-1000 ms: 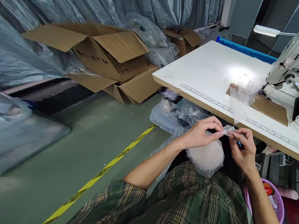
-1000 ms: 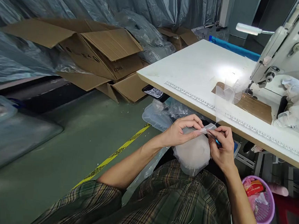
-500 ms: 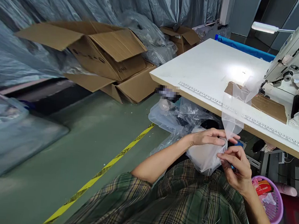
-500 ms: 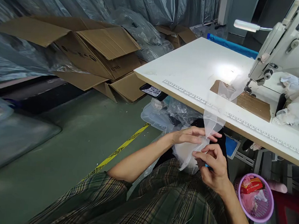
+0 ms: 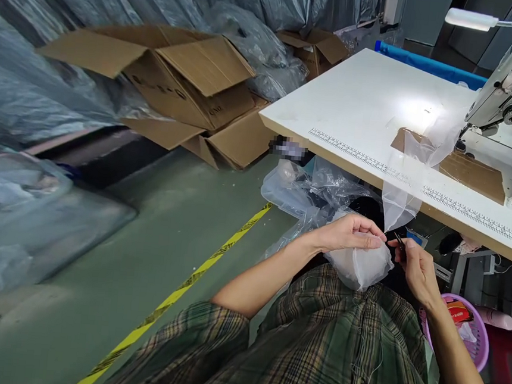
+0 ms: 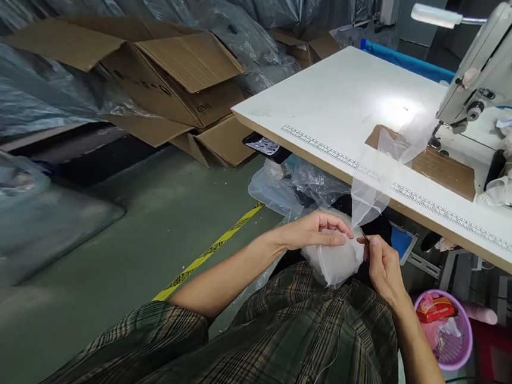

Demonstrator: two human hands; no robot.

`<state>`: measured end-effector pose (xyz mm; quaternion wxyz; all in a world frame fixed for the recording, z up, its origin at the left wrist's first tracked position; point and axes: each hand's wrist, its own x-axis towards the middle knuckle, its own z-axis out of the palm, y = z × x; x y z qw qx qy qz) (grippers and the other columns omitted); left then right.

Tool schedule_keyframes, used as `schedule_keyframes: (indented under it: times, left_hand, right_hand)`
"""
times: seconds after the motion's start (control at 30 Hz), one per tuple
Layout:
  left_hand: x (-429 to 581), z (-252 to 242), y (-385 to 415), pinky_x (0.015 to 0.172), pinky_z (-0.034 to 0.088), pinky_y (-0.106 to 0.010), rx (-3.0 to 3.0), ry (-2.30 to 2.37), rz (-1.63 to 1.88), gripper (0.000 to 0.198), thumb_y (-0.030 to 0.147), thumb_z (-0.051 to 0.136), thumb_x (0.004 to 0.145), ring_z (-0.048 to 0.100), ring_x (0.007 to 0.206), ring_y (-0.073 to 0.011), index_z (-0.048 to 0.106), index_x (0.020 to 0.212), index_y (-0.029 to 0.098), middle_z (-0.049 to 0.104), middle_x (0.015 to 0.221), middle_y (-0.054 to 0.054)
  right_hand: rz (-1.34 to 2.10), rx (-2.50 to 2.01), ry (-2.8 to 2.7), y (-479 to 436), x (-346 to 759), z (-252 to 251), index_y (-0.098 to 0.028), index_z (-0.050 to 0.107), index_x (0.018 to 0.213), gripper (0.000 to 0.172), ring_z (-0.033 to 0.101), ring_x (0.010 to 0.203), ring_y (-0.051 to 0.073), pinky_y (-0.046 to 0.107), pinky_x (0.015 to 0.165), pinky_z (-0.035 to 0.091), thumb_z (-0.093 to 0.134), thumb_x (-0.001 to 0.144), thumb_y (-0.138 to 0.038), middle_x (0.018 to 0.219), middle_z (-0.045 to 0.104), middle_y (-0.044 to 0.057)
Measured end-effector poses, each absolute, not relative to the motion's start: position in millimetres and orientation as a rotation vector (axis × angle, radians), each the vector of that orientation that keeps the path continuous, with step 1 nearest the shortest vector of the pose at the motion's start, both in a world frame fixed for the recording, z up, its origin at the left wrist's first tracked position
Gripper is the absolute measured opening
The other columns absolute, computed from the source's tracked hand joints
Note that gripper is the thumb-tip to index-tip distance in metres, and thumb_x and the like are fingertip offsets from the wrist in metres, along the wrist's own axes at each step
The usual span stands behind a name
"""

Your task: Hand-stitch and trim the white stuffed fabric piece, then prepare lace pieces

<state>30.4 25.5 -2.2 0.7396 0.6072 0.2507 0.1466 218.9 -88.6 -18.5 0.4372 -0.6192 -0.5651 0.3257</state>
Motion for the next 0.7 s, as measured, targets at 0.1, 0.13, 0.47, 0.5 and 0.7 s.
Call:
schedule_keyframes:
  times: [0.1, 0.13, 0.47, 0.5, 0.7]
  left_hand:
    - [30, -2, 26, 0.07, 0.048, -0.024, 1.432, 0.527, 0.352, 0.038, 0.047, 0.08, 0.076, 0.062, 0.073, -0.013, 0.077, 0.092, 0.013, 0.074, 0.083, -0.006]
    - [30, -3, 26, 0.07, 0.048, -0.024, 1.468, 0.528, 0.358, 0.036, 0.046, 0.078, 0.078, 0.062, 0.073, -0.0133, 0.077, 0.091, 0.013, 0.074, 0.082, -0.006]
    - [29, -2, 26, 0.071, 0.051, -0.025, 1.613, 0.557, 0.381, 0.032, 0.043, 0.071, 0.083, 0.067, 0.079, -0.0171, 0.078, 0.091, 0.013, 0.075, 0.083, -0.007]
    - [30, -2, 26, 0.071, 0.051, -0.026, 1.617, 0.563, 0.385, 0.032, 0.043, 0.071, 0.083, 0.067, 0.079, -0.0173, 0.078, 0.091, 0.013, 0.075, 0.083, -0.007]
    - [33, 2, 26, 0.072, 0.05, -0.025, 1.616, 0.535, 0.386, 0.03, 0.042, 0.073, 0.082, 0.065, 0.078, -0.0164, 0.077, 0.087, 0.013, 0.075, 0.085, -0.006]
  right_hand:
    - [0.814, -1.596, -1.48, -86, 215, -15, -0.019, 0.063, 0.073, 0.063, 0.048, 0.053, 0.014, 0.027, 0.051, 0.038, 0.03, 0.099, -0.066, 0.059, 0.051, 0.0]
    - [0.802, -1.601, -1.504, -85, 214, -14, -0.02, 0.059, 0.068, 0.063, 0.047, 0.053, 0.014, 0.026, 0.051, 0.038, 0.031, 0.098, -0.067, 0.058, 0.05, -0.001]
    - [0.668, -1.651, -1.583, -73, 211, -11, -0.02, 0.061, 0.069, 0.061, 0.043, 0.049, 0.012, 0.025, 0.049, 0.034, 0.034, 0.096, -0.068, 0.053, 0.05, -0.002]
    - [0.662, -1.661, -1.577, -75, 212, -11, -0.02, 0.063, 0.072, 0.061, 0.044, 0.049, 0.013, 0.025, 0.049, 0.034, 0.034, 0.097, -0.067, 0.054, 0.051, -0.002]
    - [0.678, -1.632, -1.622, -82, 209, -7, -0.021, 0.058, 0.071, 0.056, 0.046, 0.052, 0.013, 0.025, 0.049, 0.033, 0.032, 0.1, -0.062, 0.058, 0.052, -0.001]
